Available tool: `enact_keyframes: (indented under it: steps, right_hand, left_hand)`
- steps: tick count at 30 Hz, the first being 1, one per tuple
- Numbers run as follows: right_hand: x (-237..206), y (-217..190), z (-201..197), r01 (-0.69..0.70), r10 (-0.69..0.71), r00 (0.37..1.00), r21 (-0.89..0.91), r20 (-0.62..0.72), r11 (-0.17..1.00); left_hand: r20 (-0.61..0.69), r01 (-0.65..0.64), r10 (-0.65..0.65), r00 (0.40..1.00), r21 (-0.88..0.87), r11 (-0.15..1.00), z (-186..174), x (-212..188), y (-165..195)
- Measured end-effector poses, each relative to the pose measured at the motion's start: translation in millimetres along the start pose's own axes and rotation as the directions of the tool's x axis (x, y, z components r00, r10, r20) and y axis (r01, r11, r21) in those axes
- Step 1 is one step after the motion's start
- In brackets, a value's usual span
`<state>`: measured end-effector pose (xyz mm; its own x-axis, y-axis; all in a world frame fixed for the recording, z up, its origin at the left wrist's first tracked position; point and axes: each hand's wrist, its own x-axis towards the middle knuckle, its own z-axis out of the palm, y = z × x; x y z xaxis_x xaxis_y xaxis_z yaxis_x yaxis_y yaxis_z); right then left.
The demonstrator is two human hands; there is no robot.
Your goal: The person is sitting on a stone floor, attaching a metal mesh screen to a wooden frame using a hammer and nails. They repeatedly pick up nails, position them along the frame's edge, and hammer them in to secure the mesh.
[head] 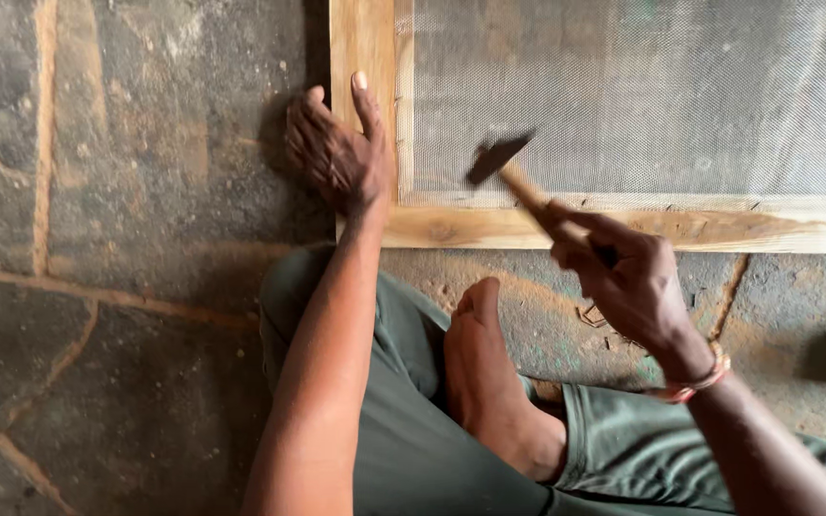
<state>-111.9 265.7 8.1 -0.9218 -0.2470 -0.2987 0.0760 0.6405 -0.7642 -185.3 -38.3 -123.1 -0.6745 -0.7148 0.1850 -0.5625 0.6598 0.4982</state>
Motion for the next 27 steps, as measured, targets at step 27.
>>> enact_keyframes:
  steps: [27]
  right_hand:
    - [-16.7,20.8,29.1,0.384,-0.481,0.876,-0.564,-0.027,0.731]
  left_hand:
    - [-0.021,-0.023,0.022,1.0,-0.024,0.999,-16.6,-4.4,10.4]
